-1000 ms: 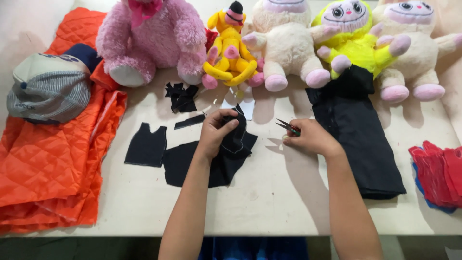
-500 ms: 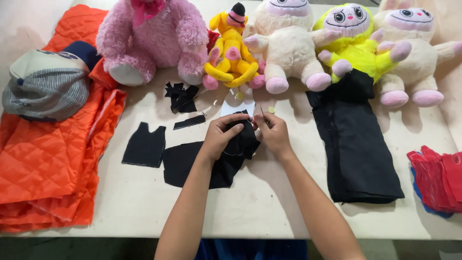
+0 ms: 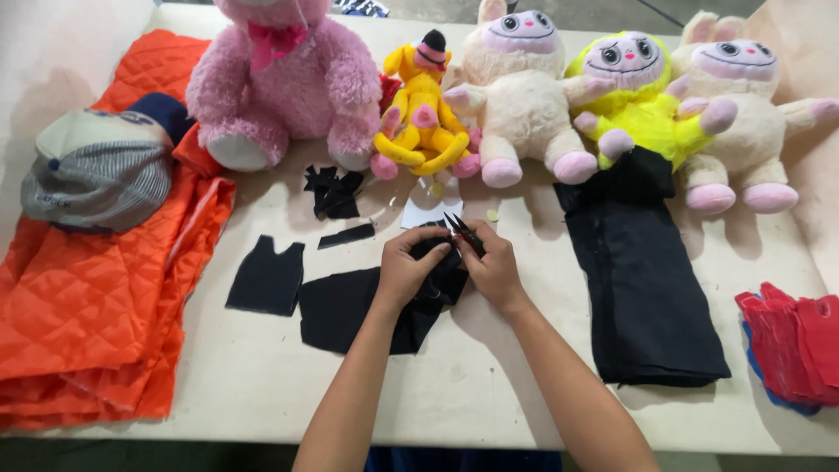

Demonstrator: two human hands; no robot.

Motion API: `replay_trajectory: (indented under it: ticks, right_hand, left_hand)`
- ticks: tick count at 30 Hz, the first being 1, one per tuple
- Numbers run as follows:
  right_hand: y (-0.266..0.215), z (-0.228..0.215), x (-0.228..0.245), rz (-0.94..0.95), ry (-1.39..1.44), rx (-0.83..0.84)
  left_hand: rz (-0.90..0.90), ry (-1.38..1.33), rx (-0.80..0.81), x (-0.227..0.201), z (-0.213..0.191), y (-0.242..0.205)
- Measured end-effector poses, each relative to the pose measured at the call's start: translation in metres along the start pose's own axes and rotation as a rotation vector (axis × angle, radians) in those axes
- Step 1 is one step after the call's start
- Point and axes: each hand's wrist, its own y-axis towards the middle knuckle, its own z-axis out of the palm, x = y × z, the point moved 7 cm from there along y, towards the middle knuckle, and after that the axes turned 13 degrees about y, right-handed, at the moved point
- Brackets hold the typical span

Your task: Cutting small pieces of black fabric into specific shapes using scissors and a paper template, likely for toy components.

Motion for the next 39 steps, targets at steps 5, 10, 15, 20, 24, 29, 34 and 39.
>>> replay_trajectory:
  ticks: [5, 10, 15, 20, 24, 29, 34, 39]
  right_hand:
    - [-0.002, -0.001, -0.008, 0.053, 0.057, 0.031]
    - [-0.002, -0.009, -0.024, 0.098, 0.025, 0.082]
    - [-0.001, -0.011, -0.043, 0.249, 0.057, 0.096]
    - [0.002, -0.011, -0.037, 0.292, 0.069, 0.144]
    - [-0.003, -0.008, -0.042, 0.336, 0.07, 0.145]
    - [-0.007, -0.006, -0.042, 0.368, 0.053, 0.147]
    - [-0.004, -0.002, -0.042, 0.362, 0.03, 0.152]
    - [-0.005, -0.006, -0.051, 0.378, 0.097, 0.135]
  left_hand:
    - [-0.017, -0.046, -0.043, -0.007, -0.008, 0.001]
    - [-0.018, -0.088, -0.048, -0.011, -0.017, -0.003]
    - [0.037, -0.087, -0.062, -0.017, -0.023, 0.0]
    - [0.053, -0.08, -0.059, -0.016, -0.022, 0.003]
    - [0.092, -0.052, -0.046, -0.017, -0.02, 0.002]
    - [0.116, -0.001, -0.039, -0.014, -0.016, 0.003]
    - [0.098, -0.008, -0.03, -0.018, -0.018, 0.002]
    - [0.094, -0.025, -0.042, -0.02, -0.02, 0.001]
